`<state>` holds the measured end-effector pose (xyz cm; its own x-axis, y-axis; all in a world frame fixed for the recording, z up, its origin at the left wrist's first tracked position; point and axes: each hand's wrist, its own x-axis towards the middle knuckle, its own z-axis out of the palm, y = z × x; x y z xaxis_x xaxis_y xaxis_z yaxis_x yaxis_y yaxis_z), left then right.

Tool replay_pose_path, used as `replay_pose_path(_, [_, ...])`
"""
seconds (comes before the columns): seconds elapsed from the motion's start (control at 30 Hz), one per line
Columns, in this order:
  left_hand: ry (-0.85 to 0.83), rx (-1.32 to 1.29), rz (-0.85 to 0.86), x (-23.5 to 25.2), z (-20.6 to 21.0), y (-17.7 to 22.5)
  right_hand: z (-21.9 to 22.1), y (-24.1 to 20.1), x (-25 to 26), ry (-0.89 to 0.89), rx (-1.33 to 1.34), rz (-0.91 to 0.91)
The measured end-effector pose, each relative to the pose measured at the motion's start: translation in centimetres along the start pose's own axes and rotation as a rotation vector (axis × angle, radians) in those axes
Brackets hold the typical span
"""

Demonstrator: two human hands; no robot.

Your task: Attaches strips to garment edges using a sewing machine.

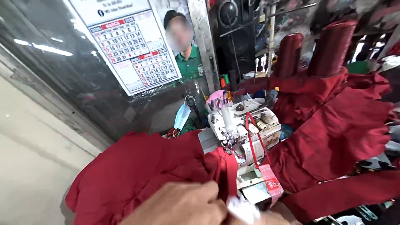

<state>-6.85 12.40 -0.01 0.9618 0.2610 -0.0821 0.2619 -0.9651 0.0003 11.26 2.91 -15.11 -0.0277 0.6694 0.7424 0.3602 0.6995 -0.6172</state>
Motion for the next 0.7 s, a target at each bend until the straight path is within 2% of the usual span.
replay_pose_path(0.07, [0.114, 0.407, -0.001, 1.6, -2.1, -0.6, 0.6, 3.4, 1.1, 0.138, -0.017, 0.020])
replay_pose_path(0.13, [0.219, 0.584, 0.026, 2.5, -3.8, -2.4, 0.3, 6.6, 1.1, 0.114, -0.061, 0.000])
replay_pose_path(0.17, [0.195, 0.547, 0.045, 2.3, -4.6, -3.0, -0.4, 7.1, 0.8, 0.072, -0.092, -0.017])
replay_pose_path(0.23, [0.011, 0.236, 0.037, 1.2, -5.0, -3.0, -1.8, 7.1, 0.1, -0.023, -0.146, -0.024])
replay_pose_path(0.3, [-0.184, -0.131, 0.014, 0.6, -3.4, -2.8, -2.6, 7.2, 0.1, -0.116, -0.167, -0.014])
replay_pose_path(0.33, [-0.237, -0.215, 0.010, 0.8, -2.5, -2.7, -2.7, 7.3, 0.4, -0.172, -0.152, 0.003])
replay_pose_path(0.43, [-0.254, -0.172, -0.038, 1.2, -2.3, -2.9, -2.6, 7.6, 1.6, -0.343, -0.160, 0.014])
replay_pose_path(0.57, [-0.088, -0.110, -0.061, 0.5, -3.6, -5.4, -4.5, 7.6, 1.8, -0.340, -0.260, -0.030])
replay_pose_path(0.7, [-0.241, -0.176, -0.138, 0.8, -3.5, -6.0, -6.2, 8.8, 2.2, -0.382, -0.299, 0.014])
